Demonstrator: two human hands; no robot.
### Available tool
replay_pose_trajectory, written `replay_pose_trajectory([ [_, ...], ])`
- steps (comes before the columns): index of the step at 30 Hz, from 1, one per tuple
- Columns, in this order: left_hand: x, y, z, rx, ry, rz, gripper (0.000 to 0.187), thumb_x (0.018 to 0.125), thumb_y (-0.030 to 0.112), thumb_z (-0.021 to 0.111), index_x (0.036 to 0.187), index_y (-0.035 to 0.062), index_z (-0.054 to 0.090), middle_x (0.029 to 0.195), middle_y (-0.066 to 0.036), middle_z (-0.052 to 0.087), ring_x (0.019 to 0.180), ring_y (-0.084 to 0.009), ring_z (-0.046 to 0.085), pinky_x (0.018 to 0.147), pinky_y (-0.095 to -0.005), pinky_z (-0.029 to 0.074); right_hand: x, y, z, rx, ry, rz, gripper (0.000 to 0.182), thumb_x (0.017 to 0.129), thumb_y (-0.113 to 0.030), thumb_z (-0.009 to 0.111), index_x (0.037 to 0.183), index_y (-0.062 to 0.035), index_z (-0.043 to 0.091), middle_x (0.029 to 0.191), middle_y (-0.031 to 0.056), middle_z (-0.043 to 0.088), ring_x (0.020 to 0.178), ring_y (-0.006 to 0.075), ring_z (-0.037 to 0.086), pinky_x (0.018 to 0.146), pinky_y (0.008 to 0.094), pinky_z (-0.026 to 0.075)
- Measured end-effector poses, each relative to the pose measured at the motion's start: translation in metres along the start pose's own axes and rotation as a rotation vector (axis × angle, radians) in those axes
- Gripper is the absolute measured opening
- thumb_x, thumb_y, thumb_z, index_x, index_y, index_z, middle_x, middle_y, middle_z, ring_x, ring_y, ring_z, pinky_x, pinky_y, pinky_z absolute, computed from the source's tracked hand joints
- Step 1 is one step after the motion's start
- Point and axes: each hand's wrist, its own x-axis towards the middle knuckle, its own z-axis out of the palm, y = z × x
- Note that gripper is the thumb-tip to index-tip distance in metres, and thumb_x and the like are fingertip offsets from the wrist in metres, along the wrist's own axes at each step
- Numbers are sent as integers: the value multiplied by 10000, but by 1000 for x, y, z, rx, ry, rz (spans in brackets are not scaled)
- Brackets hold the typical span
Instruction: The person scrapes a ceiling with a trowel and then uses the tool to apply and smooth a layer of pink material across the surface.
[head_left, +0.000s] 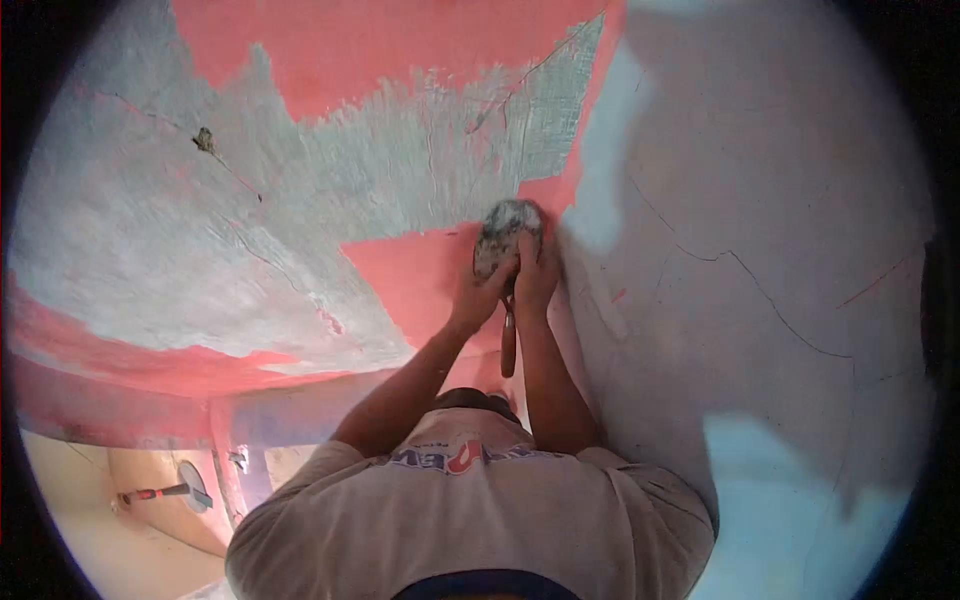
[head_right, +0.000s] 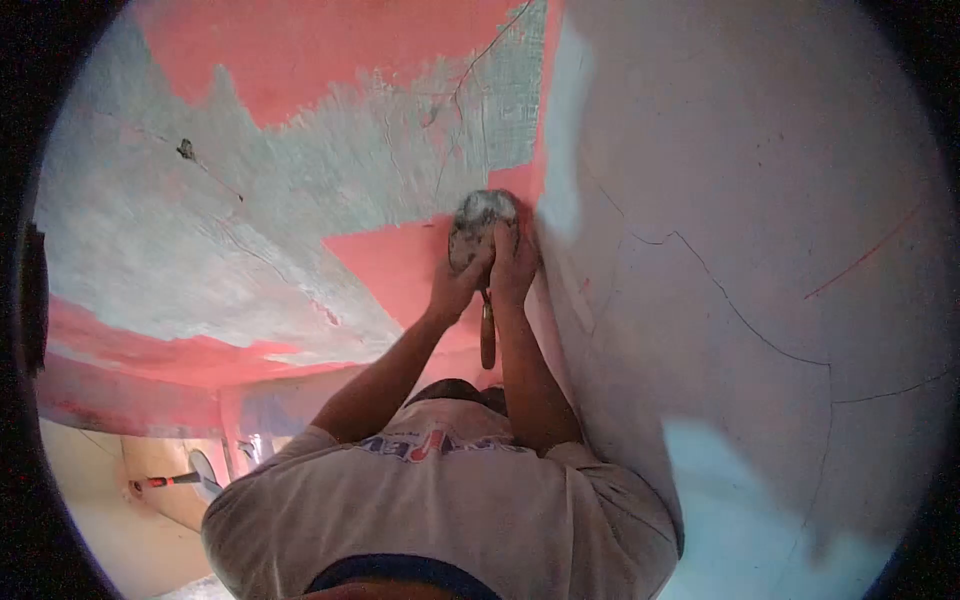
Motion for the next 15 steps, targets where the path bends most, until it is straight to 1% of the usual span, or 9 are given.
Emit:
replay_pose_trajectory([
  [2,8,19,6,-29,-27,64,324,1003,295,691,1153,8,702,1031,-43,721,915,-112,676,773,-292,567,6,-28,5,-2,21,-48,348,1004,-223,620,1193,67,663,1124,116,689,1042,206,632,955,351,489],
  [3,2,37,10,-39,-4,43,299,1011,273,679,1136,3,707,1027,-38,724,885,-109,679,759,-290,569,4,-37,10,22,39,-66,332,1005,-220,624,1171,64,667,1099,110,687,1014,194,630,932,344,495],
  [4,-1,45,12,-79,2,79,293,1015,266,673,1137,2,707,1025,-36,724,879,-107,678,757,-288,568,3,-42,14,52,56,-85,317,1006,-218,628,1150,61,672,1074,104,685,985,183,628,910,337,501],
  [6,-11,51,12,-149,14,145,283,1022,252,662,1138,-2,709,1022,-32,724,869,-103,675,753,-285,565,-7,-35,10,88,-9,3,315,1008,-228,643,1144,55,676,1059,93,687,947,168,631,862,329,513],
  [9,-31,25,-2,-168,56,39,294,1032,252,643,1157,-9,698,1018,-26,720,842,-99,664,728,-276,549,-29,9,-1,224,-25,210,318,1010,-251,663,1134,42,681,1041,79,690,898,156,637,802,311,526],
  [11,-46,9,-14,-118,22,-18,326,1043,279,626,1176,-12,689,1034,-31,714,864,-92,651,726,-273,534,-45,32,-3,386,26,351,332,1008,-284,680,1116,30,687,1035,72,693,863,150,650,755,297,541],
  [12,-47,6,-17,-89,1,-44,342,1048,292,617,1186,-14,685,1042,-34,711,876,-89,645,726,-272,527,-48,33,-4,424,-3,377,334,1013,-288,669,1133,23,679,1038,69,692,866,149,656,752,294,547],
  [14,-47,-4,-11,-148,79,-28,369,1060,317,594,1199,-15,678,1069,-45,702,930,-100,641,757,-280,527,-56,36,-9,506,-50,436,338,1024,-297,646,1169,8,664,1043,62,691,873,146,667,745,287,559],
  [15,-50,-9,-7,-175,118,-28,383,1066,329,582,1206,-15,675,1083,-50,698,957,-105,639,772,-284,527,-58,44,-13,488,-44,433,355,1016,-306,659,1154,22,667,1030,70,694,852,145,666,726,290,555],
])
